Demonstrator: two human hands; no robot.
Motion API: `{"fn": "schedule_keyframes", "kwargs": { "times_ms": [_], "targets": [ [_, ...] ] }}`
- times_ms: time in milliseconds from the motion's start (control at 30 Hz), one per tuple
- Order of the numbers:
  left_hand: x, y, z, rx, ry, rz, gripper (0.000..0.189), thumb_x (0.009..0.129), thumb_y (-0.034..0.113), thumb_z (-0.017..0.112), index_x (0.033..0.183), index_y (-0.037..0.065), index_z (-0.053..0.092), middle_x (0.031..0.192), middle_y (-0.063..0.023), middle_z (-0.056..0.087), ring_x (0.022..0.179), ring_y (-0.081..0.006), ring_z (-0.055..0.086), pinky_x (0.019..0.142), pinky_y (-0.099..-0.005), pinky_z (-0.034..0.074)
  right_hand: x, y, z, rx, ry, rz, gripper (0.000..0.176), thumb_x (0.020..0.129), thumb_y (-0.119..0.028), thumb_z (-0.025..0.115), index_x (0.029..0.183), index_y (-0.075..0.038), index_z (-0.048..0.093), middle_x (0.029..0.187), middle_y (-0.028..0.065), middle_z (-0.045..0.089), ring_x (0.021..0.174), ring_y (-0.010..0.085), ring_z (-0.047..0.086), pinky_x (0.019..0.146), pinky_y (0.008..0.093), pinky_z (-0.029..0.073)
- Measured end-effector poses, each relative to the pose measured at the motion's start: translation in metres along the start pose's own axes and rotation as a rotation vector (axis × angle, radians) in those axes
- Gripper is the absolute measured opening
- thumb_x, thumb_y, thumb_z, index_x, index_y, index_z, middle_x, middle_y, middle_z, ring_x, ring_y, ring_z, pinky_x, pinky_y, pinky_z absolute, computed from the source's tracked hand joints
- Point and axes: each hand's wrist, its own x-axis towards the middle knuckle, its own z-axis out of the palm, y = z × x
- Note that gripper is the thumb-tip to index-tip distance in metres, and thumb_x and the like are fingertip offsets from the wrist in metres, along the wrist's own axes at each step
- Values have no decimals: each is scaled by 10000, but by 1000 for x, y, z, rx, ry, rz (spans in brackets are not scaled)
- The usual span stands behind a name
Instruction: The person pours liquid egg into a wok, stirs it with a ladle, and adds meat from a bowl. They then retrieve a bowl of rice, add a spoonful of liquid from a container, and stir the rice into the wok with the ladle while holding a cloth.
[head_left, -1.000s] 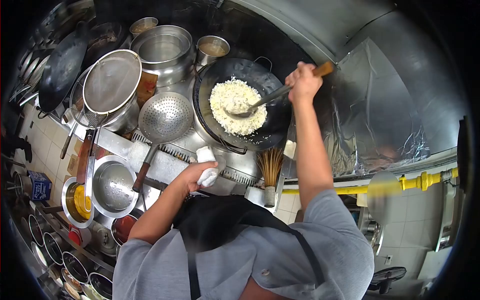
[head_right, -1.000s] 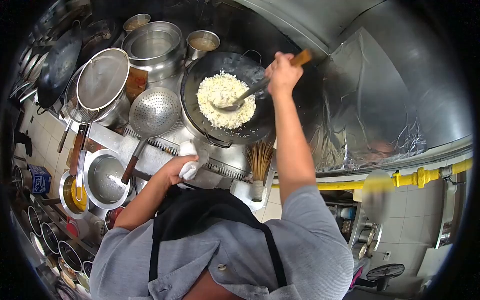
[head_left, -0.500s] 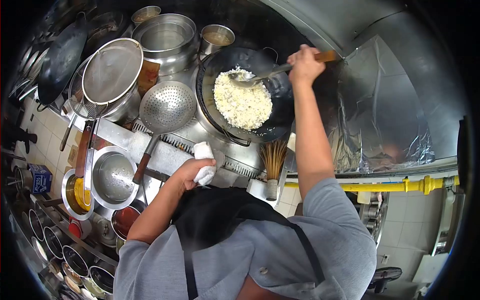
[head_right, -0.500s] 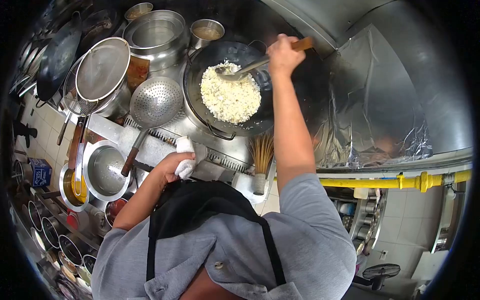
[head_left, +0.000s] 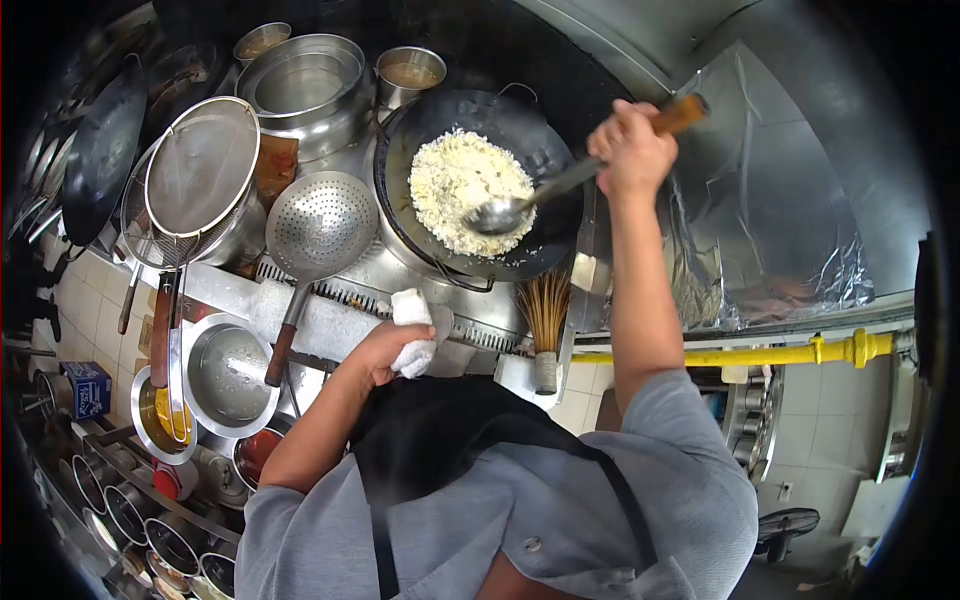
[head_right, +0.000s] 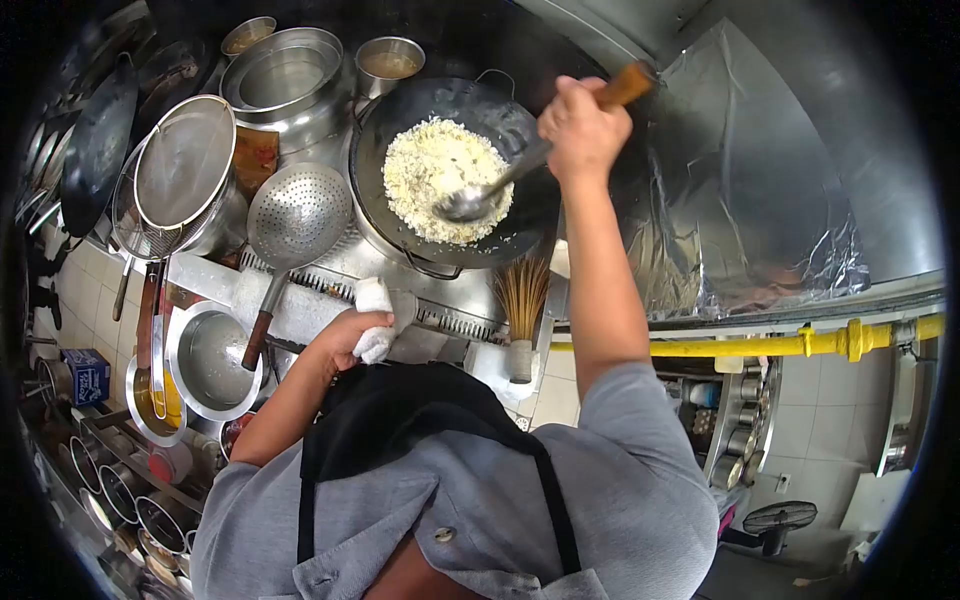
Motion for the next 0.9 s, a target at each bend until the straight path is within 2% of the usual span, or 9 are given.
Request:
{"fn": "schedule_keyframes", "kwargs": {
  "times_ms": [100, 167, 233, 300, 433, 500, 633, 733, 900],
  "targets": [
    [2, -1, 0, -37, 51, -12, 289, 752, 210, 711, 950, 51, 573, 765, -47, 608, 632, -164, 602, 555, -306, 493, -27, 5, -7, -81, 70, -29, 228, 809, -26, 569, 646, -88, 420, 478, -4, 358, 347, 114, 335, 357, 284, 313],
    [5, -6, -2, -25, 42, -19, 300, 752, 211, 710, 961, 48, 569, 765, -50, 607, 629, -166, 601, 555, -308, 494, -17, 35, -23, -38, -16, -12, 230, 809, -25, 570, 640, -83, 425, 478, 2, 368, 357, 120, 352, 378, 294, 337],
    [1, -9, -1, -12, 31, -13, 312, 752, 213, 710, 971, 45, 565, 765, -54, 606, 627, -169, 601, 554, -309, 495, -6, 15, -17, -82, -27, 67, 257, 822, -35, 572, 623, -90, 420, 481, -3, 368, 364, 117, 354, 387, 289, 336],
    [-4, -9, 3, -30, 59, 46, 308, 752, 203, 702, 976, 42, 565, 766, -60, 605, 632, -173, 602, 557, -313, 497, -21, -18, -16, -140, -56, 18, 266, 824, -33, 577, 618, -92, 420, 484, -7, 366, 369, 104, 355, 383, 279, 330],
    [7, -19, -7, -48, 32, -7, 283, 753, 190, 684, 971, 45, 576, 777, -64, 610, 671, -182, 610, 576, -315, 502, -5, 35, -36, -139, -44, -36, 205, 811, -3, 566, 643, -45, 455, 498, 10, 404, 394, 118, 419, 403, 283, 364],
    [0, -19, -2, -34, 29, 23, 277, 755, 190, 685, 967, 45, 582, 780, -63, 614, 668, -183, 611, 578, -316, 503, -7, 15, -18, -126, 3, -133, 162, 803, 4, 555, 671, -38, 472, 498, 21, 417, 395, 130, 428, 404, 279, 361],
    [4, -26, -7, -58, 49, 36, 272, 756, 192, 688, 963, 43, 594, 792, -62, 625, 664, -185, 613, 582, -320, 503, -18, 26, -6, -122, 64, -125, 234, 822, -12, 532, 640, -90, 408, 461, 5, 325, 348, 132, 325, 381, 310, 334],
    [-2, -22, -5, -74, 58, 5, 229, 732, 162, 700, 905, 52, 600, 777, -65, 630, 664, -195, 624, 598, -331, 503, 1, 34, -6, -42, -15, 20, 285, 828, -46, 544, 600, -111, 386, 459, 1, 314, 346, 135, 319, 386, 316, 330],
    [-4, -18, -6, -102, 89, 36, 221, 736, 156, 702, 895, 44, 597, 764, -66, 627, 638, -194, 622, 563, -318, 502, -23, 20, 1, 1, -15, -48, 272, 842, -38, 515, 620, -122, 382, 455, -5, 300, 352, 127, 311, 381, 294, 316]
  ]
}}
